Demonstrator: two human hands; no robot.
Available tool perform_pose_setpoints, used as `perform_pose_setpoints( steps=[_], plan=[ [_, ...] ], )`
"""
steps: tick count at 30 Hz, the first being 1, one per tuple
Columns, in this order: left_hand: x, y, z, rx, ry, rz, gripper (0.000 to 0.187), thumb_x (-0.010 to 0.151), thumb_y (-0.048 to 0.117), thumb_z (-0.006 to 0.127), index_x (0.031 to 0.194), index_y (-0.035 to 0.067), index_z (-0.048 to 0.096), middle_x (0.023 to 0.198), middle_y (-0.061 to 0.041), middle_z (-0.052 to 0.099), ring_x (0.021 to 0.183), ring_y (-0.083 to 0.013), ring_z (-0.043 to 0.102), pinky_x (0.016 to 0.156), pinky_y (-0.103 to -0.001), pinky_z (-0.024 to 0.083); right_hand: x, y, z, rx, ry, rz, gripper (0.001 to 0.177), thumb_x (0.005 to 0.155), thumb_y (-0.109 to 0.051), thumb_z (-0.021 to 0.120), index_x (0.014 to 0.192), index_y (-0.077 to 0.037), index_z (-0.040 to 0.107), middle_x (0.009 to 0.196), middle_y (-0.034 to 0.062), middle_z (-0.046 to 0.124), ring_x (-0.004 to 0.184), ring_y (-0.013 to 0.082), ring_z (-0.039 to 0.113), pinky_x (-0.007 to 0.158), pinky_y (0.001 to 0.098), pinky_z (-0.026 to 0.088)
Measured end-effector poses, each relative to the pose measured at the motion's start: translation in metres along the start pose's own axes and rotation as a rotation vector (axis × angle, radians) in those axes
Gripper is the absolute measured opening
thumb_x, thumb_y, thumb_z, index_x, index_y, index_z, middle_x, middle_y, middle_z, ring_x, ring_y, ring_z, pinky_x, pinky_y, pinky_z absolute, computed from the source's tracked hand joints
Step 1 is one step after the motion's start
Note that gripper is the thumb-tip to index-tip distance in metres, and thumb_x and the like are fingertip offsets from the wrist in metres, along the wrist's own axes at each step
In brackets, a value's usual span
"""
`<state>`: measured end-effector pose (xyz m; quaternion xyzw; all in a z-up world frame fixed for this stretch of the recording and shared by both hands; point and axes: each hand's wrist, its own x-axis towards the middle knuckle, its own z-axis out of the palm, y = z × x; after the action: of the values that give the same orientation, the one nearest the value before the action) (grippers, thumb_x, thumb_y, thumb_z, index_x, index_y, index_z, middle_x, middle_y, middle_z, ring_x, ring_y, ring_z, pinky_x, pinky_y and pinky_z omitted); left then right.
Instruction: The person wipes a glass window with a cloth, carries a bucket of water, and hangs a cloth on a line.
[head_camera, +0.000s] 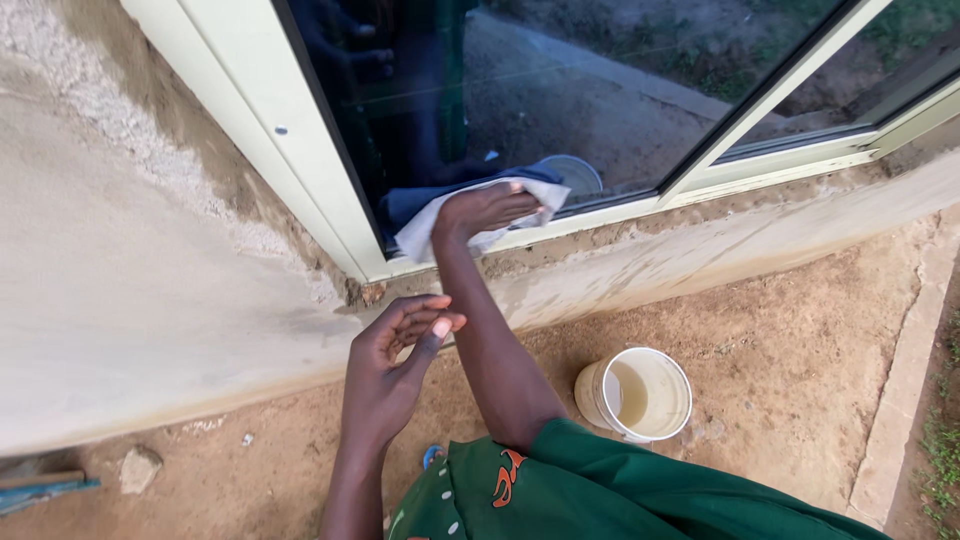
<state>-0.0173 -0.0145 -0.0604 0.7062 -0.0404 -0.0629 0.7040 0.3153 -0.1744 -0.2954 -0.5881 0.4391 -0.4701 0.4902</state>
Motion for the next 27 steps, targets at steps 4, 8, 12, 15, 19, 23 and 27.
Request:
perform_pose_setpoints(
  steps=[4, 8, 12, 15, 19, 23, 27],
  plan=[
    [-0.005, -0.003, -0.012, -0.033, 0.043, -0.017, 0.030, 0.107, 0.010, 0.076, 0.136, 0.002, 0.080, 0.116, -0.012, 0.094, 0.115, -0.0172, 0.087, 0.106, -0.034, 0.063, 0.084, -0.129, -0.035, 0.099, 0.021, -0.005, 0.089, 0.125, -0.060, 0.019, 0.187, 0.003, 0.012, 0.198, 0.0291, 0.002, 0.185, 0.0454, 0.000, 0.146, 0.0629, 0.009],
    [0.006, 0.027, -0.009, 0.046, -0.002, 0.044, 0.033, 0.107, 0.014, 0.079, 0.138, 0.004, 0.080, 0.118, -0.012, 0.096, 0.115, -0.0196, 0.087, 0.107, -0.037, 0.064, 0.081, -0.277, -0.055, 0.140, -0.010, -0.429, 0.088, 0.129, -0.062, 0.018, 0.192, -0.003, 0.003, 0.203, 0.0249, -0.007, 0.189, 0.0453, -0.008, 0.149, 0.0678, -0.004],
    [0.024, 0.109, -0.017, 0.239, 0.102, 0.615, 0.066, 0.106, 0.026, 0.083, 0.163, 0.002, 0.058, 0.152, -0.015, 0.081, 0.150, -0.0280, 0.072, 0.125, -0.047, 0.053, 0.046, -0.423, -0.070, 0.059, 0.053, -0.927, 0.072, 0.132, -0.060, 0.024, 0.192, -0.021, 0.015, 0.198, 0.0119, 0.003, 0.186, 0.0352, -0.002, 0.153, 0.0603, -0.004],
    [0.052, 0.167, -0.017, 0.405, 0.192, 1.033, 0.077, 0.115, 0.034, 0.081, 0.178, 0.005, 0.046, 0.182, -0.017, 0.062, 0.186, -0.0401, 0.037, 0.151, -0.056, 0.034, 0.037, -0.508, -0.084, -0.367, -0.057, -1.140, 0.070, 0.121, -0.064, 0.040, 0.184, -0.034, 0.041, 0.196, 0.0086, 0.027, 0.185, 0.0365, 0.015, 0.153, 0.0636, 0.001],
    [0.086, 0.244, -0.013, 0.387, 0.216, 1.300, 0.082, 0.123, 0.040, 0.080, 0.183, 0.007, 0.034, 0.191, -0.014, 0.043, 0.190, -0.0371, 0.019, 0.157, -0.053, 0.028, 0.029, -0.597, -0.107, -0.066, -0.048, -1.468, 0.055, 0.125, -0.060, 0.050, 0.175, -0.038, 0.054, 0.187, 0.0048, 0.045, 0.180, 0.0334, 0.029, 0.149, 0.0680, 0.006],
    [0.103, 0.289, -0.008, 0.448, 0.276, 1.438, 0.084, 0.123, 0.040, 0.082, 0.184, 0.009, 0.032, 0.193, -0.010, 0.039, 0.190, -0.0356, 0.019, 0.159, -0.053, 0.028, 0.041, -0.631, -0.123, 0.032, -0.046, -1.721, 0.060, 0.130, -0.058, 0.055, 0.182, -0.028, 0.052, 0.187, 0.0105, 0.048, 0.177, 0.0366, 0.033, 0.147, 0.0677, 0.008],
    [0.106, 0.302, -0.006, 0.465, 0.268, 1.444, 0.081, 0.121, 0.035, 0.083, 0.182, 0.011, 0.036, 0.190, -0.012, 0.043, 0.188, -0.0364, 0.023, 0.157, -0.056, 0.035, 0.108, -0.646, -0.140, 0.093, 0.013, -2.021, 0.059, 0.135, -0.059, 0.060, 0.186, -0.032, 0.052, 0.189, 0.0143, 0.049, 0.177, 0.0391, 0.034, 0.148, 0.0615, 0.010]
  ],
)
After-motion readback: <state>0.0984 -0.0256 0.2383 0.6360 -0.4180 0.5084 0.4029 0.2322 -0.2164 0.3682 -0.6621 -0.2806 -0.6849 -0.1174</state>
